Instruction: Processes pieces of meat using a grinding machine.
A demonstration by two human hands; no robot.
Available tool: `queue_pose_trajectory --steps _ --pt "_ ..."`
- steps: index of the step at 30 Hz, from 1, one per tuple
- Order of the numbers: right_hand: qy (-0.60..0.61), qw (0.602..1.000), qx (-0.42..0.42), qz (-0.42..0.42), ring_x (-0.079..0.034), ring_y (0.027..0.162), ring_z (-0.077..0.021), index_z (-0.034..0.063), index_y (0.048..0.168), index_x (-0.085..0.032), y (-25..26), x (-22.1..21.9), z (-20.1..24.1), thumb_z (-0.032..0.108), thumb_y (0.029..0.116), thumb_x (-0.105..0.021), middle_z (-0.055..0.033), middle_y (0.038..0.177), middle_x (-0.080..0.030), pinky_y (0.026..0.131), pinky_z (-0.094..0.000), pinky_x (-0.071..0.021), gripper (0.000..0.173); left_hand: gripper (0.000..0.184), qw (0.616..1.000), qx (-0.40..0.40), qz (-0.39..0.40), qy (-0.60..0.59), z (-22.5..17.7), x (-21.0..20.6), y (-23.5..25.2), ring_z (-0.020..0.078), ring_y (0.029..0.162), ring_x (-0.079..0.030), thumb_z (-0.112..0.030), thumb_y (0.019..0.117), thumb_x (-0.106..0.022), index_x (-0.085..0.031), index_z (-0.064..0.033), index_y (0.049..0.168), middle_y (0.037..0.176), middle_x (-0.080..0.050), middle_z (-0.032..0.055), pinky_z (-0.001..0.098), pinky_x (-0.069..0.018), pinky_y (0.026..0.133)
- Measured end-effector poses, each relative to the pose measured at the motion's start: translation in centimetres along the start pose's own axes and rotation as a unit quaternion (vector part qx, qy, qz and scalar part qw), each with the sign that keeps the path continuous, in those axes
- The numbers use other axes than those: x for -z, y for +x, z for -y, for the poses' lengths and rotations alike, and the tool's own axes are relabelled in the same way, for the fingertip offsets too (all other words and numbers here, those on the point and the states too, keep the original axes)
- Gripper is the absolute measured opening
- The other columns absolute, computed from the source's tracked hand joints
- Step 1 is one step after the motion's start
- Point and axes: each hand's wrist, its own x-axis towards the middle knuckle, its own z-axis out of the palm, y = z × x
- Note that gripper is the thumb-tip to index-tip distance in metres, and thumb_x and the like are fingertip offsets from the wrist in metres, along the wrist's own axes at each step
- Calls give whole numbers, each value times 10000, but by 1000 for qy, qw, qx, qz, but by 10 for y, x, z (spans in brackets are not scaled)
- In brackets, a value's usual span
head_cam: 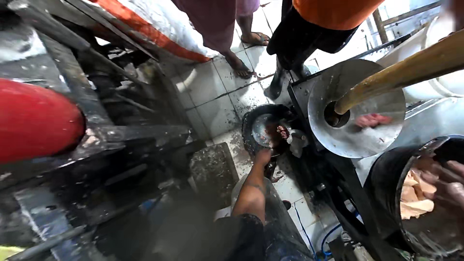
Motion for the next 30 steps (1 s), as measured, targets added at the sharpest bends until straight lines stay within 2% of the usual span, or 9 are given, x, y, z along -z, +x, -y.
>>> queue_pose_trajectory --steps 2,6,12,14,16,18,20,23,30 --pt "-114 993 -13 16 -596 1271 -210 -9 1542 -366 -15 -16 -25 308 1047 -504 -184 1498 -508 993 -414 -555 604 562 999 24 30 15 6 -3 -2 379 1351 -539 -473 1075 -443 -610 -27 1373 1409 -590 237 606 -402 1132" --pt "-256 965 -29 -52 -468 1420 -401 -55 1567 -318 -44 -65 -89 394 1078 -415 -321 1538 -426 1188 -550 -358 671 581 939 102 -29 -329 -17 -13 5 324 1176 -603 -515 1080 -414 -528 -70 1436 1385 -580 181 518 -514 918" --pt "-345 913 39 -211 -656 1118 -526 -127 1420 -499 -43 -98 -112 365 1055 -444 -381 1246 -634 943 -675 -484 615 771 858 60 -40 -509 -83 -13 37 396 1402 -442 -693 1011 -396 -368 -161 1569 1578 -407 188 645 -417 1062" --pt "-356 909 45 -213 -667 1102 -510 -124 1424 -494 -44 -98 -114 374 1054 -437 -368 1237 -644 927 -657 -498 623 710 856 51 -44 -513 -101 -15 50 321 1097 -607 -715 997 -391 -545 -138 1381 1263 -615 159 557 -513 885" --pt "-359 906 55 -219 -674 1098 -500 -140 1419 -492 -44 -100 -115 355 1055 -453 -374 1240 -641 940 -633 -504 616 567 839 21 -48 -541 -114 -21 59 149 591 -502 -674 1023 -372 -560 -144 952 721 -506 10 342 -467 552" --pt "-367 900 64 -227 -690 1072 -475 -142 1389 -515 -43 -101 -115 351 1059 -455 -364 1213 -655 922 -612 -520 596 536 823 20 -48 -566 -127 -21 57 98 418 -379 -594 1067 -335 -463 -156 784 553 -388 -36 262 -369 414" --pt "-377 894 68 -233 -701 1028 -470 -141 1367 -531 -44 -102 -115 369 1058 -438 -358 1175 -668 872 -615 -530 604 508 862 30 -128 -489 -137 -26 46 133 524 -444 -504 1104 -310 -569 -95 948 678 -471 25 295 -427 492" --pt "-383 893 57 -230 -694 1030 -491 -135 1382 -522 -45 -103 -114 402 1052 -431 -362 1180 -665 861 -634 -524 637 548 908 2 -160 -387 -134 -35 29 413 1292 -553 -399 1129 -308 -537 -7 1436 1396 -573 274 603 -433 1070" --pt "-380 897 45 -222 -691 1062 -478 -118 1395 -516 -43 -101 -115 408 1042 -470 -342 1191 -671 899 -636 -518 635 313 767 -46 -91 -633 -92 -35 -14 161 781 -612 -296 1071 -505 -637 -40 1192 958 -661 88 322 -522 705"
